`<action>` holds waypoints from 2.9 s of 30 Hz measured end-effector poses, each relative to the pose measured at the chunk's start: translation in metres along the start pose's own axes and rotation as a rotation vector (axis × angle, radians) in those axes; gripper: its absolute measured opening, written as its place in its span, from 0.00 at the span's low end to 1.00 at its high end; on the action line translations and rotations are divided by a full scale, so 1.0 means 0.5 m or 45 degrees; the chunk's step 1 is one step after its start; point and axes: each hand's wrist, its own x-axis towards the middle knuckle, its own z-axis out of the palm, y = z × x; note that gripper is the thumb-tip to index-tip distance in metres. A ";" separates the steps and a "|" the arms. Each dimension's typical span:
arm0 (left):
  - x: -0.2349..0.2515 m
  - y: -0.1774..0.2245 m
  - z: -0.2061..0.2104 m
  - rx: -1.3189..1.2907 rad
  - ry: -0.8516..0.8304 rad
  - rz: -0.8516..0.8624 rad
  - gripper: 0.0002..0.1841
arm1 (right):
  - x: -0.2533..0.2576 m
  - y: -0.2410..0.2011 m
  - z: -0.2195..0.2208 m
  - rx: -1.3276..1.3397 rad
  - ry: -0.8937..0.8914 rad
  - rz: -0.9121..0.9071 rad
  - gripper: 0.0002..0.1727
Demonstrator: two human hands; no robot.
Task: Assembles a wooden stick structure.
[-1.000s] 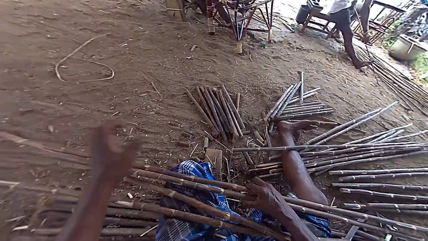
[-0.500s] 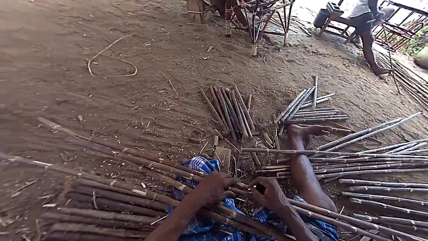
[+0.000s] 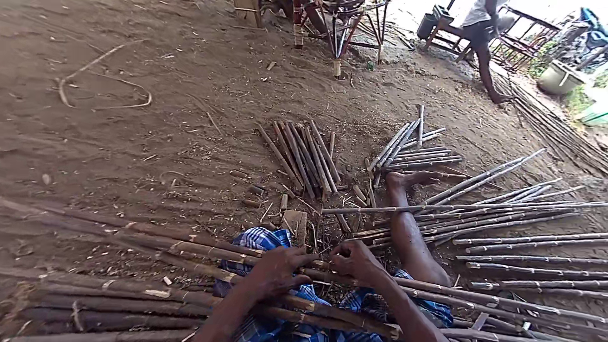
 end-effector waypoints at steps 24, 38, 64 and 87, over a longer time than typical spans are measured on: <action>0.082 0.125 0.002 -0.056 -0.291 0.041 0.35 | -0.118 0.100 0.018 -0.751 0.269 -0.290 0.18; 0.039 0.069 0.013 0.018 -0.191 0.039 0.26 | -0.183 0.200 -0.108 0.018 0.266 -0.555 0.07; -0.014 0.080 0.020 -0.031 -0.208 -0.023 0.27 | -0.180 0.151 -0.106 0.267 0.097 -0.170 0.10; -0.006 0.066 0.037 0.003 -0.135 -0.004 0.28 | -0.266 0.252 -0.155 -0.005 0.222 -0.249 0.06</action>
